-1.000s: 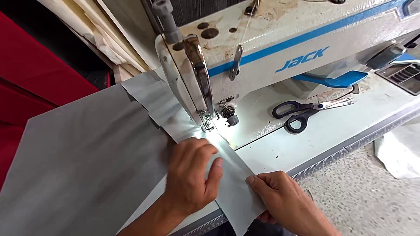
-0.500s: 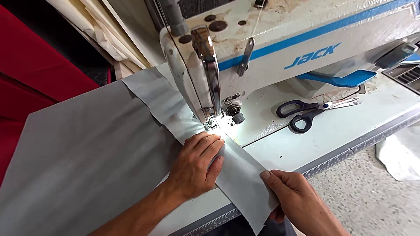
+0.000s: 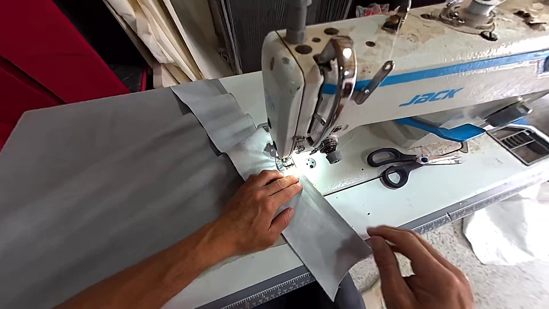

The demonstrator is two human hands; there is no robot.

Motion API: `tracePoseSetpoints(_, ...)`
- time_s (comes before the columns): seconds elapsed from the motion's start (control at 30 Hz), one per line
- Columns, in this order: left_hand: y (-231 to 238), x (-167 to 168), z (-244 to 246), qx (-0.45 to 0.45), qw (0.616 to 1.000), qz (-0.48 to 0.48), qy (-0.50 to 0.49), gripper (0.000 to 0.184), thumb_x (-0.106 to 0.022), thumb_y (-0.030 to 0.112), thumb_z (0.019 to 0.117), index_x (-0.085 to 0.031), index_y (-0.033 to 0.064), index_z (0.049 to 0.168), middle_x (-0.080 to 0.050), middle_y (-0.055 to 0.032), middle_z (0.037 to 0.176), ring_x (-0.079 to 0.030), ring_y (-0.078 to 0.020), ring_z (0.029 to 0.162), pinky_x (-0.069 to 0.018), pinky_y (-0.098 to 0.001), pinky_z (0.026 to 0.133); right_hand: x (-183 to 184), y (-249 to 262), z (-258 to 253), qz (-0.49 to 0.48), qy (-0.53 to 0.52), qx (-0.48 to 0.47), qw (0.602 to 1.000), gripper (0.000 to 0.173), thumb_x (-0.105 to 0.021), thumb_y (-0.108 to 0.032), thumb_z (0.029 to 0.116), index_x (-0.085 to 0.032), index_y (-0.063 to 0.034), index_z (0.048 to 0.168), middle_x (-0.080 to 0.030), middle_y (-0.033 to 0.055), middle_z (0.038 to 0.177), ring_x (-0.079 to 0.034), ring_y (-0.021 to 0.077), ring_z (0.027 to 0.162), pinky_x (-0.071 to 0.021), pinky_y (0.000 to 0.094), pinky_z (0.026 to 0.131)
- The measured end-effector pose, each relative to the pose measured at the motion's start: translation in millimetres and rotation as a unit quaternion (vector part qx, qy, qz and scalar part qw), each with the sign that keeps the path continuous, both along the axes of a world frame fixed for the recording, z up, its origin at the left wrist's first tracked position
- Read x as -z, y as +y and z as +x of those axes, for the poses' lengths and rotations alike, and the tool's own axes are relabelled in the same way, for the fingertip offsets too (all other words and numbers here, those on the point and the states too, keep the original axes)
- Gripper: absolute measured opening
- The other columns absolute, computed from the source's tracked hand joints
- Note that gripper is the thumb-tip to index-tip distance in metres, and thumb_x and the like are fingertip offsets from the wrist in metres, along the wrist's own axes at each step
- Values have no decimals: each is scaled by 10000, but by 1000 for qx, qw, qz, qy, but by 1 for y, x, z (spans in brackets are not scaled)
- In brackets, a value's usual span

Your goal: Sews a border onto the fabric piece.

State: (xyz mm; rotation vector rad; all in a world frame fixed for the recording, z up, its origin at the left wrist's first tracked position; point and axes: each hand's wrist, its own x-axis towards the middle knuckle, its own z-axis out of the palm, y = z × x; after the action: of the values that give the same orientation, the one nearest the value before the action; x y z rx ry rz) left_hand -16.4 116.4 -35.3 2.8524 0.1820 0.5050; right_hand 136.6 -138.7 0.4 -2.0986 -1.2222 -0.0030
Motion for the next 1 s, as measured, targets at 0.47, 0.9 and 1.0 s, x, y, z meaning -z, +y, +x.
tracePoseSetpoints(0.47, 39, 1, -5, 108, 993, -50, -14, 366, -478, 264, 1025, -732, 202, 1281, -646, 76, 1389, -521, -134, 1333, -435, -343, 1077, 32, 119, 6, -34, -205, -129, 970, 337, -496, -246, 997, -773, -152, 1165, -713, -3, 1259, -632, 193, 1220, -532, 367, 982)
tracePoseSetpoints(0.9, 118, -10, -222, -464, 880, -23, 97, 753, -201, 687, 1007, -424, 255, 1582, -330, -147, 1656, -239, -461, 1533, -184, -833, 1088, 40, 127, -4, -20, -247, -99, 964, 336, -479, -305, 1000, -770, -152, 1065, -728, 23, 1183, -672, 206, 1113, -553, 373, 864)
tracePoseSetpoints(1.0, 164, -1, -224, -453, 880, -16, 140, 807, -152, 733, 975, -291, 292, 1637, -238, -115, 1701, -135, -459, 1561, -111, -858, 1074, 39, 124, -9, -38, -260, -93, 960, 369, -469, -282, 997, -767, -175, 1186, -721, 24, 1199, -658, 215, 1139, -543, 384, 892)
